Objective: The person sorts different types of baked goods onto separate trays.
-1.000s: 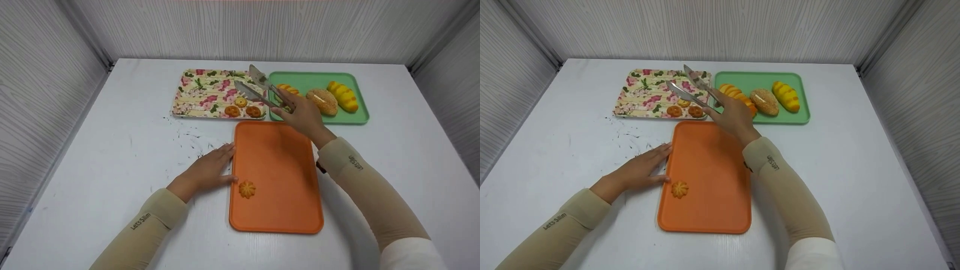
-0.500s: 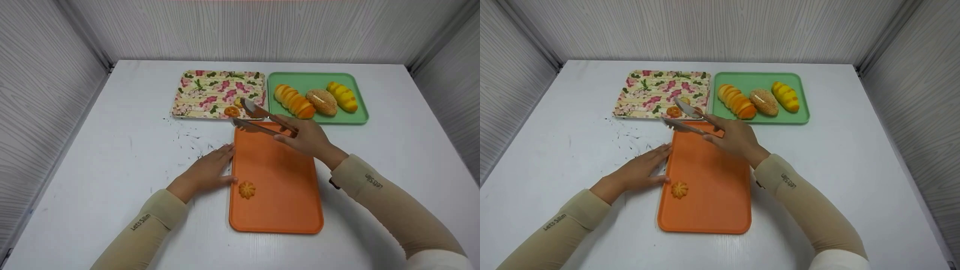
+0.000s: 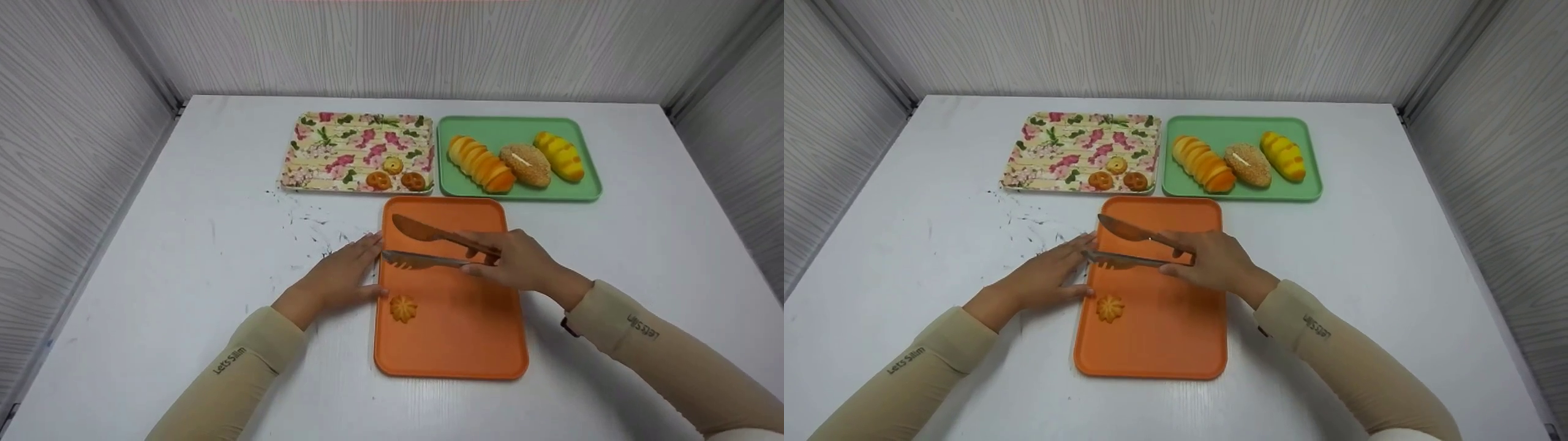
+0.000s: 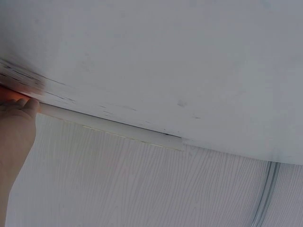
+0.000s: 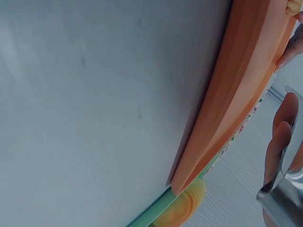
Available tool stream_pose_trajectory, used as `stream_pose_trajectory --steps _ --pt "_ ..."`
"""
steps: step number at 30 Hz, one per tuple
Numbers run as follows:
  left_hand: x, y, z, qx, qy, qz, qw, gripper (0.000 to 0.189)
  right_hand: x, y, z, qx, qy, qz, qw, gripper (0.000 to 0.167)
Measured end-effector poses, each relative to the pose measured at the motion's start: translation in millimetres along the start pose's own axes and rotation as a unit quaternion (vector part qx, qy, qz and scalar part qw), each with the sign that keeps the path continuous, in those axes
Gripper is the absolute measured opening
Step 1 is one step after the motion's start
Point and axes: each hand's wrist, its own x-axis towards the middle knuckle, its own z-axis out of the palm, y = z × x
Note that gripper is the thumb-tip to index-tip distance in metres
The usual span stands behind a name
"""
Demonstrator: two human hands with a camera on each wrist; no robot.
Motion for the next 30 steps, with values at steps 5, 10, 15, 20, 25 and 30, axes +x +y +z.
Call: stream_pose_trajectory --steps 5,10,15,20,25,30 --pt "-0.1 -0.9 0.5 0.001 -0.003 0.002 1.0 0.092 -9.4 -1 1 0.022 -0.028 -0.015 0.9993 0.062" --pt "-0.2 -1.0 -0.3 0.005 0.0 0.004 1.0 0.09 -14.2 -5 2 0.041 -0.069 -0.008 0.9967 0.061" --pt "-0.7 -1.4 -0.7 -0.003 0.003 0.009 0.9999 0.089 -17.1 -8 4 0.027 -0.108 -0.008 0.9938 0.06" --pt "-0.8 -1.0 -1.0 -0.008 0.003 0.014 0.9999 0.09 -19.3 -9 7 0.005 -0.126 -0.01 0.992 0.06" --pt "-1.0 -0.9 -0.9 -0.006 0.001 0.013 0.9999 0.09 -20.8 -11 10 0.007 -0.125 -0.011 0.992 0.059" --pt "-0.5 -1.9 -0.4 -0.001 0.001 0.017 0.9999 0.091 -24.8 -15 13 0.004 -0.112 -0.026 0.9934 0.057"
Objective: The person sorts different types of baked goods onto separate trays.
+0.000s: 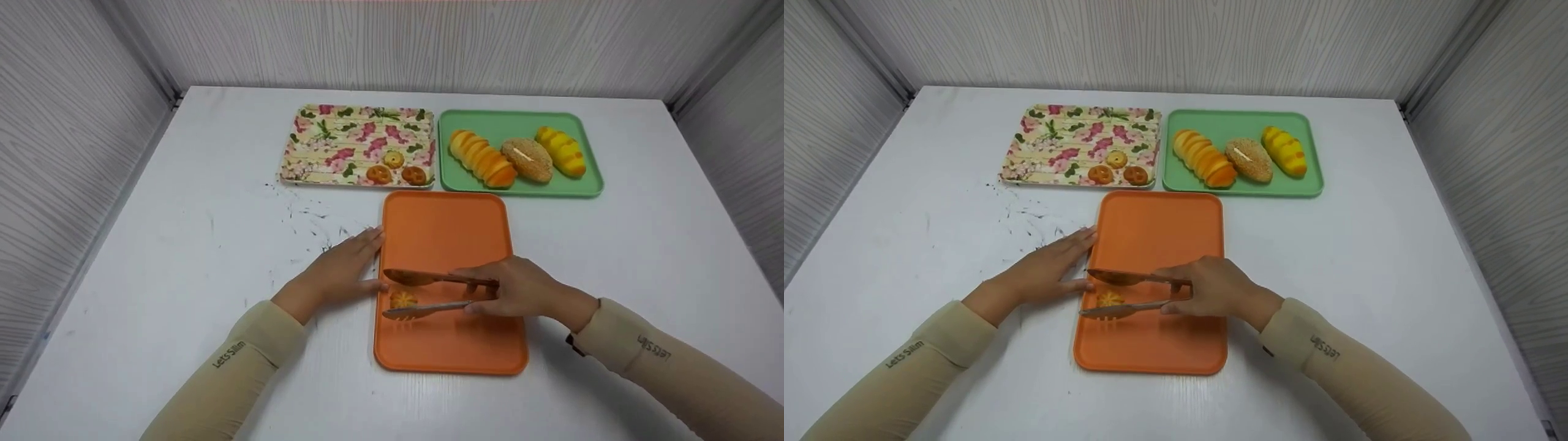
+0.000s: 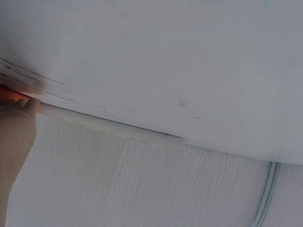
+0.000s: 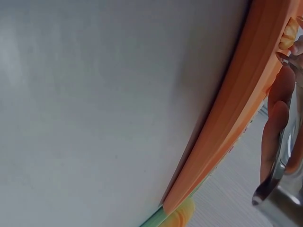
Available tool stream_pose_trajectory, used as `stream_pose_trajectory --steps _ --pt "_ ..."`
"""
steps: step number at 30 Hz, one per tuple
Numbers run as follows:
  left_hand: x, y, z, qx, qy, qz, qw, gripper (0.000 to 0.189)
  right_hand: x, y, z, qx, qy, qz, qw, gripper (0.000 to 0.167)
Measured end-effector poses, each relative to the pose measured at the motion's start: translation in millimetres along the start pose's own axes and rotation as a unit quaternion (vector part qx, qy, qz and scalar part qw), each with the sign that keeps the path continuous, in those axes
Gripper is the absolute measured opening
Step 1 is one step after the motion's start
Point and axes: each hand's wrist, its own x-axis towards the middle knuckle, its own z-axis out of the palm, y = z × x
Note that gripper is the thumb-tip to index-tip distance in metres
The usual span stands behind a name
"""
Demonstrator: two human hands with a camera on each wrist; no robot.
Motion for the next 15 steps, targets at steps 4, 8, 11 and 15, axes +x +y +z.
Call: stream_pose_trajectory --steps 4,8,11,15 --pt "0.8 -0.3 -0.3 0.002 0.003 0.004 1.0 0.092 -1.8 -1.4 2.6 -0.008 0.015 -0.006 0.9998 0.055" --pt "1.1 0.4 -0.3 0.003 0.002 0.003 1.0 0.092 -2.5 -3.2 2.9 -0.016 0.021 -0.001 0.9997 0.054" --pt "1.2 1.3 -0.7 0.003 0.0 -0.001 1.0 0.093 -2.5 -4.5 2.8 -0.028 0.024 -0.001 0.9993 0.052" --pt "1.3 2.9 -0.8 0.002 -0.001 -0.007 1.0 0.094 -2.7 -5.7 2.7 -0.046 0.03 -0.012 0.9984 0.049"
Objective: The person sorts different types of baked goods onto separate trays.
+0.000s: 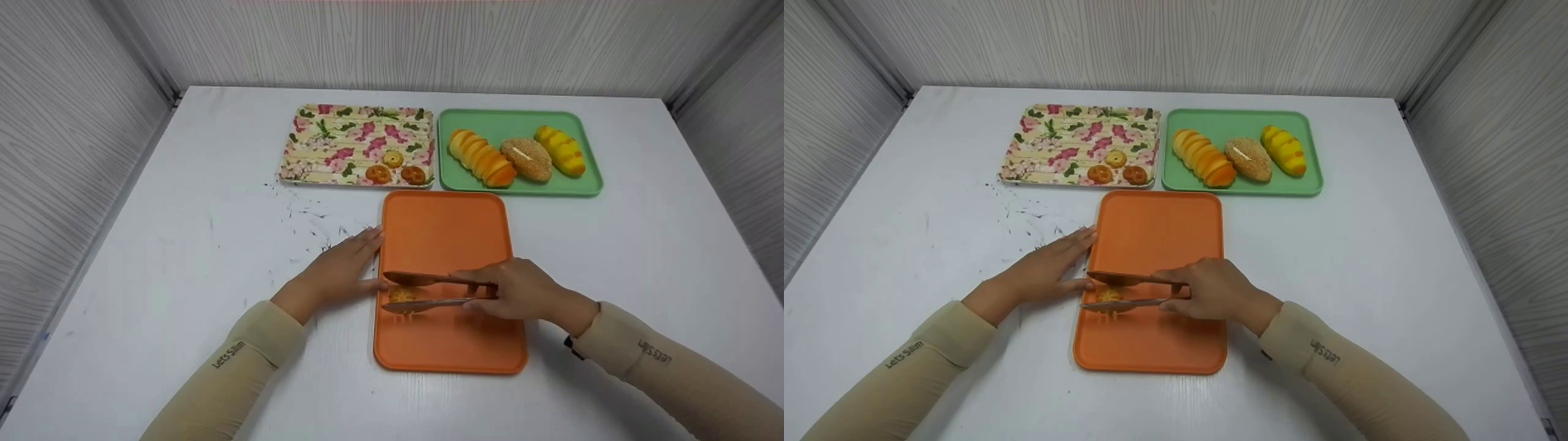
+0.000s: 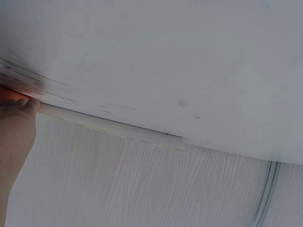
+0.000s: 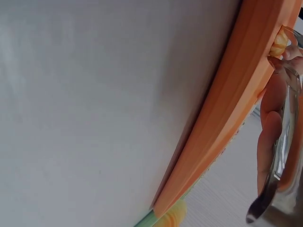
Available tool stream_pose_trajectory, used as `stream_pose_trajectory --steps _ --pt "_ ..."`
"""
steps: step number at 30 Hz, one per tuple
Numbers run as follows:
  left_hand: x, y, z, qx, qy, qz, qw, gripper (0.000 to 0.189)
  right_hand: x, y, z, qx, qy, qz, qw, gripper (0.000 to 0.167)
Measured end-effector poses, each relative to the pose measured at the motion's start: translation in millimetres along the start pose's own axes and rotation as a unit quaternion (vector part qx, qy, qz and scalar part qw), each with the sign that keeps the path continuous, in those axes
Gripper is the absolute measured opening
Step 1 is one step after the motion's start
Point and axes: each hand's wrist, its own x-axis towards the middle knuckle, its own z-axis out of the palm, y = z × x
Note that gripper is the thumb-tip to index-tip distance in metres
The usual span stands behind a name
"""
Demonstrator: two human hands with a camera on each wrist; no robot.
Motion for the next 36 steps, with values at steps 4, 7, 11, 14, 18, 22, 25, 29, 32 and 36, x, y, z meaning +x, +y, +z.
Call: stream_pose_trajectory --steps 4,7,11,14,18,22,25,29,32,36 --pt "-0.2 0.3 0.0 -0.001 0.0 -0.005 1.0 0.094 0.2 0 -2 -0.01 0.003 -0.009 0.9999 0.048" --pt "-0.2 0.0 -0.1 -0.003 0.003 -0.003 1.0 0.094 0.2 0 -4 -0.012 0.001 -0.004 0.9999 0.046" --pt "-0.1 -0.7 0.1 -0.003 0.006 0.002 1.0 0.093 -0.5 1 -7 -0.015 -0.001 0.005 0.9999 0.046" --pt "-0.3 -1.0 -0.1 0.0 0.006 0.002 1.0 0.093 -1.2 4 -9 -0.015 0.003 0.004 0.9999 0.046" --pt "-1.3 -0.7 -1.0 0.0 0.005 0.0 1.0 0.092 -1.4 9 -12 -0.013 0.011 0.005 0.9998 0.046" --pt "-2.4 0.1 -1.8 -0.005 0.003 -0.003 1.0 0.091 -0.1 14 -17 -0.01 0.017 0.017 0.9997 0.048" --pt "-2.3 0.4 -1.7 -0.009 -0.001 -0.008 0.9999 0.091 1.4 17 -19 -0.01 0.019 0.026 0.9994 0.05" --pt "-1.4 0.7 -0.7 -0.014 -0.004 -0.01 0.9998 0.092 2.5 21 -19 -0.013 0.015 0.033 0.9992 0.051" --pt "-0.8 0.6 0.0 -0.015 -0.004 -0.013 0.9998 0.093 3.4 22 -18 -0.015 0.012 0.035 0.9992 0.049" --pt "-0.6 0.1 0.0 -0.014 -0.003 -0.015 0.9998 0.093 5.0 21 -20 -0.03 0.008 0.037 0.9988 0.047"
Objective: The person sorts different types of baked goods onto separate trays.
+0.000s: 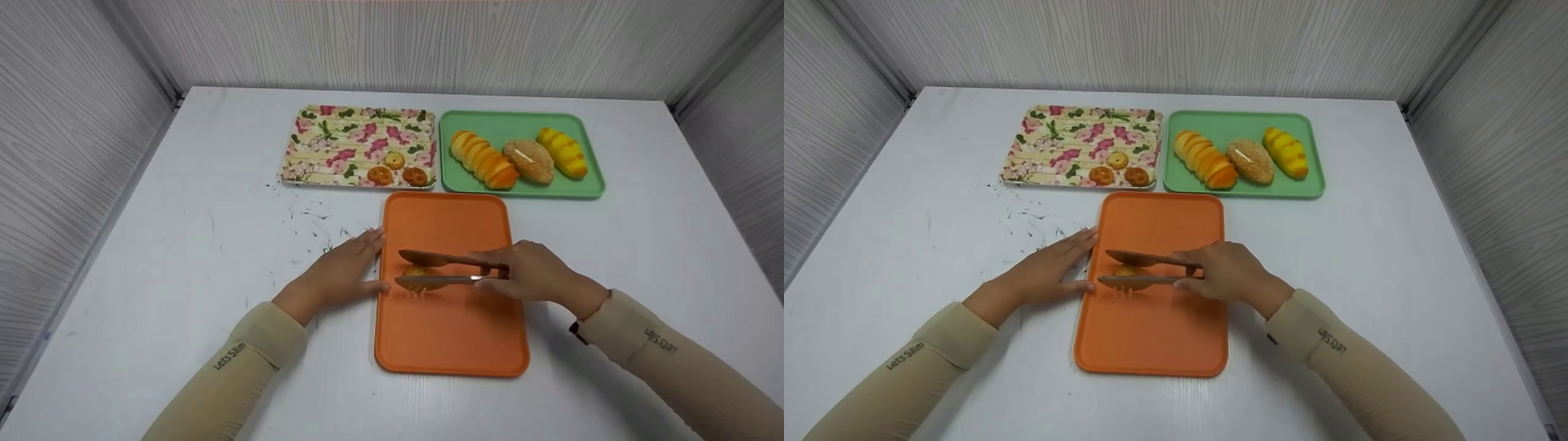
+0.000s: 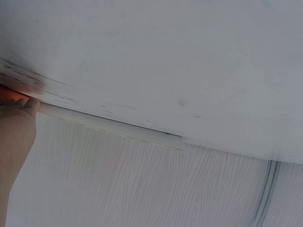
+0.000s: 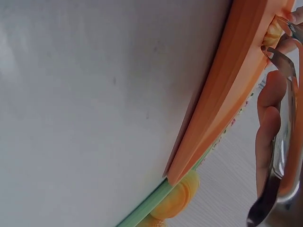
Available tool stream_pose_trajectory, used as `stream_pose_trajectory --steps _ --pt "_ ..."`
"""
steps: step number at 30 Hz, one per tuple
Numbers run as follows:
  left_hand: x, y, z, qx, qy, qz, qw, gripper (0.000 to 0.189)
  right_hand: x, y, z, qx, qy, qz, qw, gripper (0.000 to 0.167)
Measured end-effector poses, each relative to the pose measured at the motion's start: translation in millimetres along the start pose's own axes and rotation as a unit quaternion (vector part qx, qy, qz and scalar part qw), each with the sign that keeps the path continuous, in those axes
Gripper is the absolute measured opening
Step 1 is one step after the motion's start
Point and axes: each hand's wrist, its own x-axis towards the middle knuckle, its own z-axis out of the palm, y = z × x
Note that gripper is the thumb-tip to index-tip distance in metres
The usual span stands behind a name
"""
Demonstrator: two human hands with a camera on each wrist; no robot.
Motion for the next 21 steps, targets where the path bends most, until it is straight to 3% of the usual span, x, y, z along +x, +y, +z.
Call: stream_pose_trajectory --steps 11,21 --pt "-0.7 -1.3 0.4 0.0 0.002 0.009 1.0 0.09 4.3 -4 -6 -0.028 -0.008 -0.009 0.9995 0.047" --pt "-1.1 -1.9 0.9 0.001 0.006 0.015 0.9999 0.09 8.8 1 -11 -0.003 0.018 -0.005 0.9998 0.047"
